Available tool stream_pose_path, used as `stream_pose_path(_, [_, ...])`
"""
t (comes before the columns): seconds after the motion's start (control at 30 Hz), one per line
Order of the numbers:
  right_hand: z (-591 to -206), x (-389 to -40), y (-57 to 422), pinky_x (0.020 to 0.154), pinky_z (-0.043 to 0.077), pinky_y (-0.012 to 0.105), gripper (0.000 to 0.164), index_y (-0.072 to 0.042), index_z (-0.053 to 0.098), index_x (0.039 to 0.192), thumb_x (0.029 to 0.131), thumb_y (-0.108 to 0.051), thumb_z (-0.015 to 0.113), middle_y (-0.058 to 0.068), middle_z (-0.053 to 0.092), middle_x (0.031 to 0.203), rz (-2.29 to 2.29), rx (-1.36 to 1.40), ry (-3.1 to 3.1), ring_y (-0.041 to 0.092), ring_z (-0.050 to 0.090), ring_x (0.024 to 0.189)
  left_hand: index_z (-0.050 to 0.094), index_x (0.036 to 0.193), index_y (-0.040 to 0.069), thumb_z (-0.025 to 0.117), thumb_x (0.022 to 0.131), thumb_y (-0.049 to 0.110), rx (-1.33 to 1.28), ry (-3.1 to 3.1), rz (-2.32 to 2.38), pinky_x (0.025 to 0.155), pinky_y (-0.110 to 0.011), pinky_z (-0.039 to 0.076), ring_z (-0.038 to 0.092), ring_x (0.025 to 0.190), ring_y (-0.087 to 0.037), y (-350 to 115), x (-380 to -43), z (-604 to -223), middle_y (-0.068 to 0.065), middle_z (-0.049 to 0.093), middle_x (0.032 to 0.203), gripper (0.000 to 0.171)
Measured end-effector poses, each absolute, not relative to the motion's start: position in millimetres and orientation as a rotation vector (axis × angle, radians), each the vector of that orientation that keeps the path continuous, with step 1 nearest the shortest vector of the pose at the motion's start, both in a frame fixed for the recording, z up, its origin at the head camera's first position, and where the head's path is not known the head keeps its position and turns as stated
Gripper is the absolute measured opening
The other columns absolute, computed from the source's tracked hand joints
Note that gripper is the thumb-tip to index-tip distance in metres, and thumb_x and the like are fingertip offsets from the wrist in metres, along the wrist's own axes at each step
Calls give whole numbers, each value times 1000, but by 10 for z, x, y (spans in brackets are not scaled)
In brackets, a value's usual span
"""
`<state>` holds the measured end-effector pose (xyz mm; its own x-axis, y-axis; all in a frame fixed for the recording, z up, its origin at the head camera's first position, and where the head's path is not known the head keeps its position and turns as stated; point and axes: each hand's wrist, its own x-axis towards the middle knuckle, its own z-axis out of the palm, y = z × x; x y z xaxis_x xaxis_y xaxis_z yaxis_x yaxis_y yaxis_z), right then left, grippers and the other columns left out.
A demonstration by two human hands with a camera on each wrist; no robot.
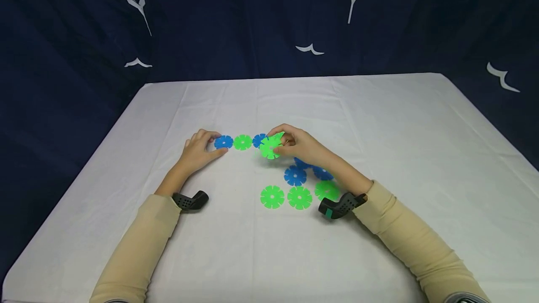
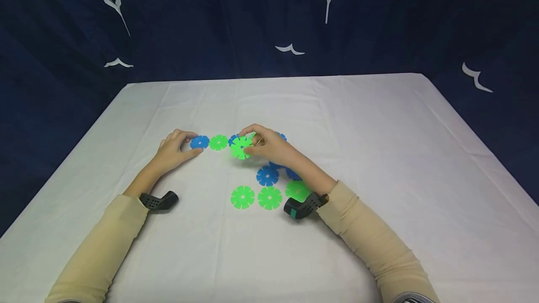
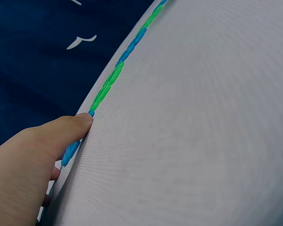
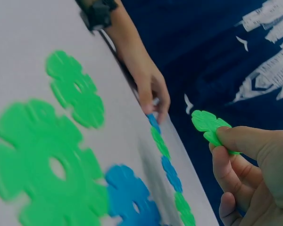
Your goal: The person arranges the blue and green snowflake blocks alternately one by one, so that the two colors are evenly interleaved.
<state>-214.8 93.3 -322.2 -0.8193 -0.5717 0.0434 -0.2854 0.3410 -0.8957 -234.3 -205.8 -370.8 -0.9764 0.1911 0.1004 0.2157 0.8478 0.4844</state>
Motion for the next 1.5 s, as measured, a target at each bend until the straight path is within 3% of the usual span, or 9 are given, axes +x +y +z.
stream_pose_path(0.2, [-3188,-2318,1152,61,37,23,41,-9,50,125,85,-10,61,4,50,82,-1426,-714,2422,15,43,66,49,126,7,60,82,45,-333,-2970,-795,88,-43,26,41,105,-28,-2060,-2336,-3700,-12,47,114,59])
stream_pose_path(0.43, [-3184,-2445,1424,72,39,33,39,-14,51,128,89,-20,56,6,53,91,-1365,-602,2506,24,48,83,51,122,7,53,78,63,-373,-2912,-815,83,-42,25,41,101,-28,-2064,-2314,-3709,-12,47,110,71])
stream_pose_path(0.67, [-3217,-2540,1650,73,37,30,40,-11,50,129,89,-18,55,5,55,91,-1321,-461,2550,17,49,83,49,125,7,60,81,45,-331,-2971,-788,86,-43,25,41,105,-28,-2060,-2335,-3717,-13,47,115,59])
stream_pose_path(1.0, [-3251,-2602,1923,69,37,25,42,-8,47,130,90,-17,54,3,51,87,-1193,-357,2564,15,44,79,49,126,9,60,82,45,-325,-2978,-779,85,-42,26,41,105,-26,-2053,-2326,-3696,-12,47,114,58])
stream_pose_path(1.5, [-3337,-2628,1988,68,34,29,37,-6,53,120,86,-20,59,6,47,90,-995,-372,2646,19,40,81,49,125,9,61,81,45,-336,-2975,-777,87,-43,26,41,107,-26,-2055,-2328,-3698,-12,47,115,58])
